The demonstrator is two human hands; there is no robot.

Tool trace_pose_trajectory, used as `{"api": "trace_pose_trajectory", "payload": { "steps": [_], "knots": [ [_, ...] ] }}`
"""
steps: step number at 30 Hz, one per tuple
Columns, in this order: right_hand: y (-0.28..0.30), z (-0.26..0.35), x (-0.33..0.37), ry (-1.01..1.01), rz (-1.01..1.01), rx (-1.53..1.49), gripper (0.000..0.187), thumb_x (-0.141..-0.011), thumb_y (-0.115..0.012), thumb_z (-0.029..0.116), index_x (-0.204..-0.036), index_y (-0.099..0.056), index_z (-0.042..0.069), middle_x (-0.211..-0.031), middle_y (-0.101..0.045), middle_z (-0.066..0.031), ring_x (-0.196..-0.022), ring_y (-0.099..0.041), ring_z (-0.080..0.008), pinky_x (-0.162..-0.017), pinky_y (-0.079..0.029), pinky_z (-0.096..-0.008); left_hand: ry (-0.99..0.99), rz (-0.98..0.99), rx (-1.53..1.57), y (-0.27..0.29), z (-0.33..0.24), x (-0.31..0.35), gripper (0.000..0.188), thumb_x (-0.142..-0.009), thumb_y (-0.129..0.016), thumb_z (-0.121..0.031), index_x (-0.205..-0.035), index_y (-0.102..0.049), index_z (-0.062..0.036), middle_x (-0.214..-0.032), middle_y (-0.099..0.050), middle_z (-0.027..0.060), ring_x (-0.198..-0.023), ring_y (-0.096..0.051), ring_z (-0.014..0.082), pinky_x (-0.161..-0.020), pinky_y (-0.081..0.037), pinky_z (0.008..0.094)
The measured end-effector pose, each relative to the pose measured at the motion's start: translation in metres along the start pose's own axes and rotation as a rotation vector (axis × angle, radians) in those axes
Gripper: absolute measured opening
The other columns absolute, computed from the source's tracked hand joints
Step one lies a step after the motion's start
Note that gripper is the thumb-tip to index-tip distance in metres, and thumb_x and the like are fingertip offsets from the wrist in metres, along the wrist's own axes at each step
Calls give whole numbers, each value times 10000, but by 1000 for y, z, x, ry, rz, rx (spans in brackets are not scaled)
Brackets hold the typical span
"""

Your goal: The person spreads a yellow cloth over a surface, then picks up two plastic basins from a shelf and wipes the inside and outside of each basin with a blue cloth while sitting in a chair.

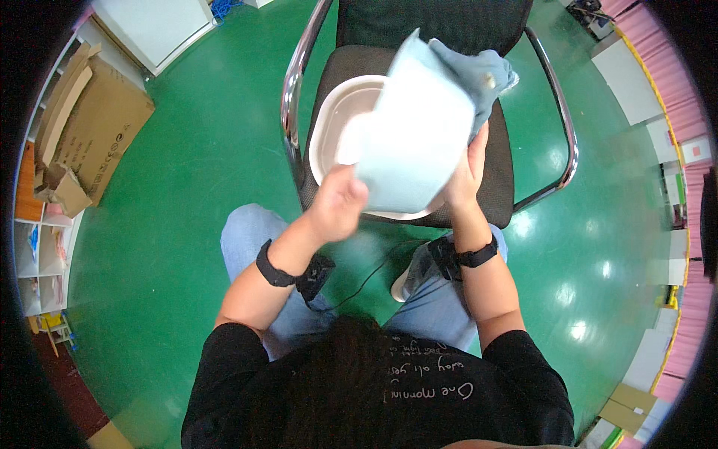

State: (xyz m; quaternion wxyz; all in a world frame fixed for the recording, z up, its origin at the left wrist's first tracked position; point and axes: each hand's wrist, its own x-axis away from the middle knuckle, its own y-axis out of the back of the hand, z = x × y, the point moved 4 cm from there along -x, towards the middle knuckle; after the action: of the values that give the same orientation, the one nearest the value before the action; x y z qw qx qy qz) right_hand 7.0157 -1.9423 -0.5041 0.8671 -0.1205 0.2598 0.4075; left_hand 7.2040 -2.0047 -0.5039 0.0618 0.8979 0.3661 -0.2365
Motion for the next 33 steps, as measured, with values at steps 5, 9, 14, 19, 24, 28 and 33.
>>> {"api": "trace_pose_trajectory", "payload": {
  "steps": [5, 9, 14, 19, 24, 28, 33],
  "knots": [
    [4, -20, 9, -517, -58, -680, 515, -933, -384, 173, -1390, -204, 19, -1351, -360, -135, -1241, -355, -244, -1032, -287, -361, -496, 356, -332, -32, -26, 0, 532, -825, -502, -519, -963, -608, -17, -672, -579, 109, -579, -579, 275, -518, -450, 354],
    [4, -17, 20, -620, 7, -878, 520, -934, -380, 208, -1390, -208, 25, -1350, -363, -134, -1237, -361, -249, -1029, -294, -365, -584, 434, -501, -43, -21, 4, 523, -752, -560, -514, -959, -616, -38, -768, -616, 85, -621, -601, 239, -534, -467, 336],
    [1, -17, 22, -667, 38, -964, 529, -936, -375, 252, -1389, -213, 33, -1348, -368, -132, -1232, -369, -255, -1025, -303, -370, -608, 525, -693, -42, -20, 1, 494, -705, -583, -489, -977, -620, -79, -861, -636, 69, -675, -620, 208, -556, -475, 319],
    [-6, -19, 23, -742, 38, -1036, 540, -937, -371, 296, -1388, -218, 42, -1346, -373, -131, -1226, -376, -260, -1021, -312, -374, -576, 551, -860, -30, -13, -8, 350, -677, -616, -278, -979, -626, -100, -857, -630, 44, -728, -619, 189, -572, -465, 310],
    [-15, -22, 22, -810, 12, -1103, 553, -939, -366, 340, -1387, -223, 50, -1344, -378, -129, -1221, -384, -266, -1017, -321, -379, -528, 442, -943, -10, -13, -21, 310, -657, -607, -205, -942, -626, -84, -878, -633, 63, -825, -627, 227, -687, -482, 344],
    [-17, -25, 18, -820, -21, -1082, 565, -940, -363, 375, -1387, -227, 56, -1343, -382, -128, -1216, -390, -270, -1014, -328, -383, -486, 290, -997, 8, -16, -33, 304, -627, -596, -147, -923, -624, -82, -913, -630, 58, -949, -587, 243, -822, -422, 392],
    [-13, -32, 9, -682, -18, -776, 656, -919, -295, 525, -1385, -237, 67, -1342, -393, -128, -1202, -404, -292, -996, -351, -395, -341, 188, -1066, 19, -9, -38, 403, -566, -507, -22, -938, -633, -114, -1001, -609, 33, -1087, -504, 262, -900, -357, 407]
  ]
}}
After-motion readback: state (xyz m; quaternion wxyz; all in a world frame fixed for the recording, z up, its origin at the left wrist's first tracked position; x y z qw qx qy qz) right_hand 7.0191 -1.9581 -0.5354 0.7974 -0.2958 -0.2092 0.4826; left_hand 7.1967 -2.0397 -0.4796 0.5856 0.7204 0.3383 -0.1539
